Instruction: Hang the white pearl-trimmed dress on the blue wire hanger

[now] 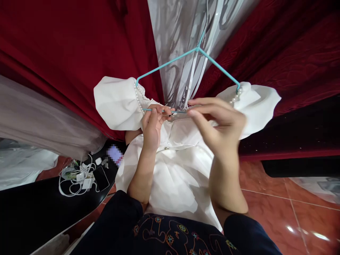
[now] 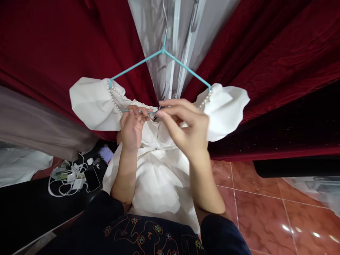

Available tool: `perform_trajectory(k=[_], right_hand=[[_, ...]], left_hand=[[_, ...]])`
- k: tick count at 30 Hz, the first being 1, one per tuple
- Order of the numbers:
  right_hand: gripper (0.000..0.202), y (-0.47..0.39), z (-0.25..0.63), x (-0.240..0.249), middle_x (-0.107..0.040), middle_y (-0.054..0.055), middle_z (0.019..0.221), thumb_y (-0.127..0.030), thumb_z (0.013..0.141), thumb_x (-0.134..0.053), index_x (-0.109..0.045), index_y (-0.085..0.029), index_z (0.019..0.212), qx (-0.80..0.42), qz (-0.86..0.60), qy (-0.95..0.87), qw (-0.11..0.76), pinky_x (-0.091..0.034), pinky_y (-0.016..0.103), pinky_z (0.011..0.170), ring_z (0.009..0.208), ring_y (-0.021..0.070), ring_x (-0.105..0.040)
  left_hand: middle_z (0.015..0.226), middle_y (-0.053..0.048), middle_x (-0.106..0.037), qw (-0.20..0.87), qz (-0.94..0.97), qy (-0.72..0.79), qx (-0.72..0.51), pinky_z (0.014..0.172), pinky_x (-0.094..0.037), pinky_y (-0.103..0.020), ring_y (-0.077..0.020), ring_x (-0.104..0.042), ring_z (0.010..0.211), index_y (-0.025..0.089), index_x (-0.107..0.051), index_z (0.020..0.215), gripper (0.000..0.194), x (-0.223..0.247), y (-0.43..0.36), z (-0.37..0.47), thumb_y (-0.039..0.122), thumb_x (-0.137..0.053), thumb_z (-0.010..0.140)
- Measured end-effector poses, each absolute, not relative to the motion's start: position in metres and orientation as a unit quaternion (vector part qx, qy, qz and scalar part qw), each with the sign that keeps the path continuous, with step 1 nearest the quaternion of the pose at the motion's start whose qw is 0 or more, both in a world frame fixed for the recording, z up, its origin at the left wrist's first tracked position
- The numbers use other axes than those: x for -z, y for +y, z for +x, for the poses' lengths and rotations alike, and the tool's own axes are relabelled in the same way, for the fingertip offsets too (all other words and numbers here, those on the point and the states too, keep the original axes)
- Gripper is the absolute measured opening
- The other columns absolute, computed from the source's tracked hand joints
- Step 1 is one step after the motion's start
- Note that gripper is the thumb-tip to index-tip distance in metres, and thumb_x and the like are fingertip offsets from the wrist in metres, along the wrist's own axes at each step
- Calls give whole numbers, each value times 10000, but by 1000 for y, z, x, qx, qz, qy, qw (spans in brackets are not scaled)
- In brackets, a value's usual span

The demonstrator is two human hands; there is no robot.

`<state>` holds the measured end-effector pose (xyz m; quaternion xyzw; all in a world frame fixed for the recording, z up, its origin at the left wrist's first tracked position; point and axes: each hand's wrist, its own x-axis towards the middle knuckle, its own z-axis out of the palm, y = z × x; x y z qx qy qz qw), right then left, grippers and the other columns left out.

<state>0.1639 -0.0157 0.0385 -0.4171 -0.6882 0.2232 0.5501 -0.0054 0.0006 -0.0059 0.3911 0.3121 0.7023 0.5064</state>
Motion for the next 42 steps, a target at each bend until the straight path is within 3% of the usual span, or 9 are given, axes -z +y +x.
perform_trajectory(k=[7, 14, 21, 25, 30, 33, 36, 38, 42], right_hand=[[267, 6, 136, 13, -689, 42, 1040, -456, 999, -655, -745, -233, 1115, -222, -468, -656, 549, -425, 276, 568, 656, 77, -497], [231, 3, 147, 20, -643, 27, 979, -440, 983, -684, -741, -220, 1023, -239, -460, -628, 581, -357, 262, 550, 604, 55, -407], [239, 0, 152, 9, -593, 14, 973, -447, 941, -725, -709, -228, 1036, -352, -447, -589, 574, -277, 261, 516, 574, 42, -345], [219, -2, 148, -4, -566, 9, 878, -431, 941, -698, -653, -216, 932, -420, -447, -557, 561, -272, 238, 508, 612, 60, -391], [257, 0, 148, -12, -516, -3, 749, -468, 962, -674, -662, -214, 925, -427, -464, -559, 538, -252, 229, 510, 625, 74, -399], [306, 1, 149, -12, -546, 11, 767, -506, 984, -650, -667, -207, 920, -407, -462, -573, 541, -337, 231, 558, 699, 94, -485], [289, 3, 151, -13, -614, 35, 841, -477, 985, -654, -677, -199, 908, -395, -467, -574, 545, -413, 236, 623, 811, 116, -569], [259, 6, 152, -14, -649, 40, 885, -440, 981, -655, -690, -193, 912, -389, -476, -568, 547, -424, 234, 635, 829, 114, -580], [221, 12, 156, -15, -676, 28, 901, -386, 978, -641, -704, -185, 914, -374, -490, -566, 547, -416, 228, 625, 761, 86, -555]], left_hand=[[1171, -69, -796, 529, 448, 337, -636, 950, -584, -322, -214, -772, 1114, 227, -667, 1004, 280, 15, -2, -9, 497, -608, 1048], [1244, -104, -806, 502, 605, 448, -426, 1043, -587, -377, -255, -758, 1184, 226, -786, 1202, 370, -4, -34, -42, 501, -586, 1057], [1091, -6, -804, 272, 549, 384, -691, 799, -615, -303, -168, -765, 913, 307, -795, 1114, 159, -32, -47, -26, 276, -669, 1021], [1366, -31, -706, 166, 559, 425, -692, 906, -584, -337, -195, -702, 1113, 311, -737, 1236, 277, -27, -24, -23, 288, -757, 961], [1434, -114, -640, -30, 586, 507, -631, 1199, -439, -519, -301, -550, 1387, 203, -716, 1285, 392, -27, 0, -34, 221, -790, 900], [1504, -60, -615, 6, 579, 521, -627, 1296, -334, -571, -318, -465, 1520, 278, -701, 1293, 394, -30, 11, -43, 190, -753, 912], [1535, 42, -619, 85, 547, 513, -655, 1270, -368, -617, -329, -302, 1656, 363, -694, 1217, 316, -32, 18, -54, 230, -730, 932], [1457, 30, -677, 92, 538, 512, -663, 1234, -412, -622, -338, -391, 1611, 340, -704, 1186, 284, -32, 21, -61, 223, -721, 928], [1124, -7, -777, 108, 528, 515, -666, 1133, -509, -474, -256, -695, 1199, 240, -769, 1078, 209, -32, 23, -67, 156, -635, 942]])
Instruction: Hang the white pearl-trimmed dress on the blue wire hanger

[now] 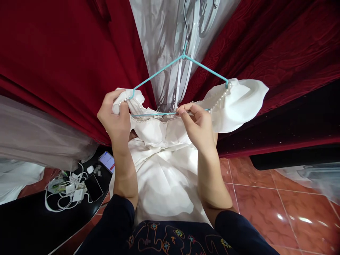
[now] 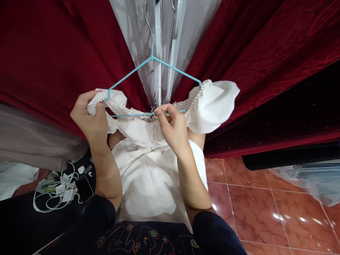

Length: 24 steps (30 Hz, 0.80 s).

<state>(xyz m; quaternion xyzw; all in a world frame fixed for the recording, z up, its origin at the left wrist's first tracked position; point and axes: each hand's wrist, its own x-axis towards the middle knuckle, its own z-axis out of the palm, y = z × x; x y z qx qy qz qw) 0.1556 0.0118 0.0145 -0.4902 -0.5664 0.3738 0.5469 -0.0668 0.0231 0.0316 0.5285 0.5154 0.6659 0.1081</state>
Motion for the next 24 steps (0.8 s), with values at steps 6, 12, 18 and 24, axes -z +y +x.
perform_trajectory(k=[6, 12, 18, 24], right_hand=[[113, 13, 157, -7, -596, -9, 758, -311, 916, -698, -694, -198, 918, -359, -509, -558, 549, -221, 233, 487, 540, 44, -356], [106, 12, 152, -1, -541, -20, 715, -313, 916, -716, -692, -210, 921, -349, -509, -561, 551, -187, 242, 476, 514, 41, -318], [135, 10, 146, 1, -540, -19, 719, -331, 899, -744, -694, -206, 919, -374, -500, -535, 569, -189, 245, 479, 522, 45, -308], [206, 9, 141, 0, -455, -33, 651, -390, 898, -771, -677, -207, 879, -362, -496, -538, 577, -174, 246, 477, 528, 52, -295]], left_hand=[[957, 3, -781, 169, 504, 505, -680, 962, -547, -383, -230, -699, 1027, 247, -782, 962, 193, -31, 29, -74, 205, -594, 959], [870, 23, -725, 146, 392, 494, -763, 830, -538, -315, -166, -675, 900, 232, -722, 912, 191, -24, 37, -87, 162, -544, 909], [862, 8, -696, 185, 290, 485, -804, 782, -541, -279, -147, -659, 853, 210, -685, 899, 103, -12, 16, -82, 228, -585, 912], [802, 28, -642, 189, 274, 481, -811, 741, -532, -247, -114, -604, 762, 202, -598, 834, 88, -12, 8, -82, 203, -550, 908]])
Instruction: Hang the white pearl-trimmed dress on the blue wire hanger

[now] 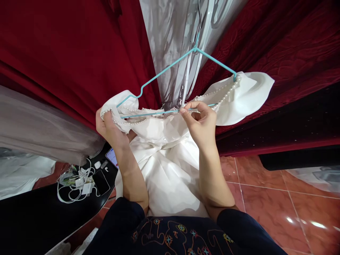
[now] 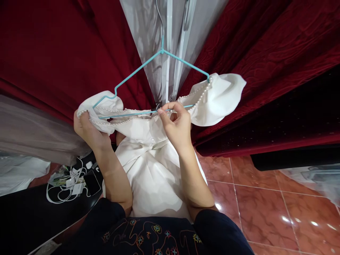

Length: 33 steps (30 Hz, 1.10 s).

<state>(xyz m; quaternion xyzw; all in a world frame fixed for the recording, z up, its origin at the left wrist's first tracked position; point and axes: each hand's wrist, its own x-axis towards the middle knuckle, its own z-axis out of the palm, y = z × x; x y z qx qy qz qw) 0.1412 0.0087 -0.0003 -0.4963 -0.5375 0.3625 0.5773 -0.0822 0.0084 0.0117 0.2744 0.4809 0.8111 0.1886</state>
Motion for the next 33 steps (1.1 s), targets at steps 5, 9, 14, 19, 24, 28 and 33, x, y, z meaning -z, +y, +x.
perform_trajectory(k=[5, 9, 14, 19, 24, 28, 33], right_hand=[[196, 4, 140, -2, -492, -32, 664, -391, 896, -774, -696, -212, 923, -390, -488, -532, 572, -194, 248, 468, 507, 48, -308], [237, 4, 140, -1, -594, -11, 755, -432, 890, -782, -711, -220, 970, -398, -484, -533, 569, -205, 250, 465, 512, 44, -324], [215, 6, 138, 2, -686, 14, 958, -394, 891, -776, -714, -217, 996, -388, -478, -533, 581, -227, 260, 479, 527, 29, -343], [201, 9, 129, 8, -649, -4, 939, -378, 924, -753, -657, -203, 943, -355, -472, -537, 603, -250, 259, 495, 545, 25, -350], [234, 17, 117, 23, -599, -15, 915, -419, 966, -714, -618, -207, 940, -292, -462, -544, 636, -313, 251, 547, 592, 37, -373], [176, 11, 120, 31, -670, 9, 1012, -390, 987, -682, -678, -228, 1055, -276, -438, -564, 643, -384, 260, 581, 628, 50, -445], [219, 0, 135, 35, -749, 55, 1125, -398, 993, -662, -687, -242, 1145, -249, -441, -484, 714, -494, 280, 627, 779, 108, -645]], left_hand=[[834, 28, -716, 166, 207, 467, -844, 916, -568, -332, -172, -705, 950, 238, -590, 798, 103, 5, 16, -108, 203, -535, 878], [788, 20, -746, 210, 293, 493, -792, 872, -557, -418, -281, -735, 1018, 271, -660, 765, 118, 17, 7, -128, 333, -761, 767], [1009, -49, -833, 385, 557, 485, -553, 850, -596, -369, -257, -767, 957, 229, -817, 900, 191, 10, -15, -123, 404, -802, 825], [1255, -117, -808, 492, 570, 371, -543, 1027, -601, -358, -257, -769, 1181, 219, -709, 1310, 459, 9, -7, -69, 385, -797, 892], [914, -46, -826, 430, 386, 367, -729, 997, -623, -399, -248, -806, 1036, 219, -640, 1012, 132, 21, 13, -14, 335, -654, 951], [807, -19, -789, 408, 386, 375, -737, 1013, -616, -407, -243, -806, 990, 223, -633, 979, 104, 23, 19, -13, 314, -653, 932], [775, -11, -778, 403, 400, 371, -735, 966, -627, -386, -236, -804, 920, 221, -641, 961, 148, 16, 22, -26, 356, -685, 918]])
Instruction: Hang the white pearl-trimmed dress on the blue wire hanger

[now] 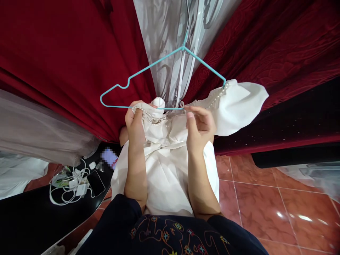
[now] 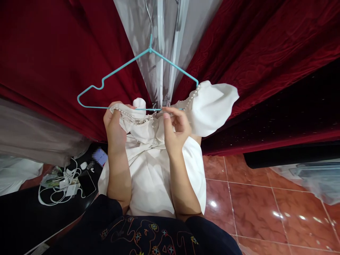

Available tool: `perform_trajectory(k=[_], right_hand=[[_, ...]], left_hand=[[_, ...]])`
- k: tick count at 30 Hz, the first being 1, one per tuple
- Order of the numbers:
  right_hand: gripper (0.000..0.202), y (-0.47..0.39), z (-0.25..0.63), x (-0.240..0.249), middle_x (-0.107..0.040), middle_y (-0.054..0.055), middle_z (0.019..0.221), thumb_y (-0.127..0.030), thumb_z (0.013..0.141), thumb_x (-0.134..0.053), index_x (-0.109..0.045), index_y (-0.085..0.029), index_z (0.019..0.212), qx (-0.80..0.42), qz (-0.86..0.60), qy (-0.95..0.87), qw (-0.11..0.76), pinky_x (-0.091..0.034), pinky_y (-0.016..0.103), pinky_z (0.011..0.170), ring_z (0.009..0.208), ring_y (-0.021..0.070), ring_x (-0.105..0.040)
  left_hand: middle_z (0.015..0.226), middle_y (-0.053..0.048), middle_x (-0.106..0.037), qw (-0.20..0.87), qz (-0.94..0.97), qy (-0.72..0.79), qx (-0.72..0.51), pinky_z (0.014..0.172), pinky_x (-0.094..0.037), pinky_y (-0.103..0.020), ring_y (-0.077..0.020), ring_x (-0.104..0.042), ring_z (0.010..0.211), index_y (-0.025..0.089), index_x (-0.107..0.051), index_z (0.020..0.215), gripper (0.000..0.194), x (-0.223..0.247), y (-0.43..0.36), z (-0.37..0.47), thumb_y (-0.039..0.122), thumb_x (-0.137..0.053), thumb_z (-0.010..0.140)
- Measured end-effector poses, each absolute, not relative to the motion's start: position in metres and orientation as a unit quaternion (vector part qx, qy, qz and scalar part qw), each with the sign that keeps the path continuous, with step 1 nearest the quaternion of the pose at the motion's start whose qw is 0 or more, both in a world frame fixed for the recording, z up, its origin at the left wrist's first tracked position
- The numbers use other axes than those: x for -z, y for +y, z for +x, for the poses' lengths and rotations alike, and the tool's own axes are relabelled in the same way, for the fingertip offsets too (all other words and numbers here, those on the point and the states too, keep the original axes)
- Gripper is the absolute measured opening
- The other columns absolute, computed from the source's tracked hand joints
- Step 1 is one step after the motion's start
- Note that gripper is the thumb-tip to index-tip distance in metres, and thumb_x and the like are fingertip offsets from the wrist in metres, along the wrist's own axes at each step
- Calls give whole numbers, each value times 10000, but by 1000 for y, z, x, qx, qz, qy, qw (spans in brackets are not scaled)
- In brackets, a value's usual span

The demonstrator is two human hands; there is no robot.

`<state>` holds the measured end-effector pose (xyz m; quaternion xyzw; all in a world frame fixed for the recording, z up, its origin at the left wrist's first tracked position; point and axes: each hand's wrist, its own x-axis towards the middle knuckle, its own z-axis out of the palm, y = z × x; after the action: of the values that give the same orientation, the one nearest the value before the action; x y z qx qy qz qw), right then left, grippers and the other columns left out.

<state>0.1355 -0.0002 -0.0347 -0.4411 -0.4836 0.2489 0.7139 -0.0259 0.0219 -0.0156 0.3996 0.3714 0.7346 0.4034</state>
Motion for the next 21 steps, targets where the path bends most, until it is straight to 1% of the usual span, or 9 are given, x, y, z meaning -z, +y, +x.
perform_trajectory(k=[3, 6, 9, 11, 13, 15, 17, 19, 21], right_hand=[[269, -1, 148, 32, -729, 60, 1083, -408, 990, -670, -676, -243, 1202, -198, -465, -443, 741, -512, 296, 648, 837, 143, -679], [257, 2, 161, 25, -670, 55, 1030, -393, 934, -746, -684, -230, 1124, -74, -496, -401, 767, -520, 324, 707, 874, 166, -651], [341, 11, 174, 20, -638, 65, 1129, -403, 893, -780, -668, -243, 1173, 11, -521, -412, 747, -531, 382, 820, 952, 190, -616], [456, 20, 180, 21, -611, 77, 1236, -405, 869, -799, -638, -255, 1268, 23, -529, -440, 725, -524, 430, 927, 1060, 214, -597], [457, 31, 183, 23, -593, 78, 1245, -405, 884, -778, -623, -256, 1288, 8, -534, -457, 711, -515, 449, 975, 1118, 225, -589], [314, 42, 186, 24, -610, 66, 1132, -410, 947, -692, -648, -235, 1203, -13, -544, -452, 706, -526, 430, 935, 1051, 209, -616], [210, 53, 191, 20, -627, 48, 964, -383, 973, -645, -683, -193, 1056, -25, -553, -429, 714, -526, 385, 861, 903, 176, -627], [144, 63, 202, 12, -625, 38, 838, -293, 935, -677, -695, -150, 923, -18, -545, -404, 735, -498, 337, 798, 788, 142, -599], [71, 71, 219, 4, -628, 36, 789, -183, 875, -700, -693, -119, 847, -4, -529, -389, 755, -464, 302, 762, 730, 113, -566]], left_hand=[[778, -14, -784, 393, 404, 382, -733, 898, -633, -359, -225, -800, 858, 214, -648, 941, 136, 15, 22, -25, 348, -667, 930], [762, -9, -777, 387, 402, 387, -734, 895, -635, -365, -226, -799, 839, 215, -649, 942, 147, 14, 20, -23, 359, -669, 924], [732, 3, -760, 382, 396, 394, -737, 930, -637, -389, -231, -802, 839, 220, -648, 953, 143, 9, 14, -23, 354, -677, 913], [736, 0, -762, 375, 401, 393, -737, 927, -640, -390, -230, -804, 840, 215, -656, 959, 125, 4, 8, -26, 333, -669, 920], [751, -8, -769, 367, 416, 389, -736, 925, -640, -380, -226, -805, 855, 206, -667, 954, 99, 0, 3, -28, 301, -662, 929], [763, -13, -775, 362, 426, 388, -733, 925, -640, -372, -222, -805, 868, 202, -675, 959, 82, -3, -1, -29, 279, -658, 935], [759, -12, -775, 359, 427, 394, -730, 928, -641, -374, -224, -806, 879, 204, -677, 964, 82, -3, -2, -29, 281, -656, 942], [757, -11, -774, 358, 424, 396, -732, 954, -638, -388, -233, -810, 909, 207, -675, 971, 91, -2, -2, -29, 293, -658, 945], [753, -13, -773, 358, 419, 395, -736, 996, -627, -405, -243, -812, 955, 209, -670, 963, 96, -2, -1, -28, 303, -665, 942]])
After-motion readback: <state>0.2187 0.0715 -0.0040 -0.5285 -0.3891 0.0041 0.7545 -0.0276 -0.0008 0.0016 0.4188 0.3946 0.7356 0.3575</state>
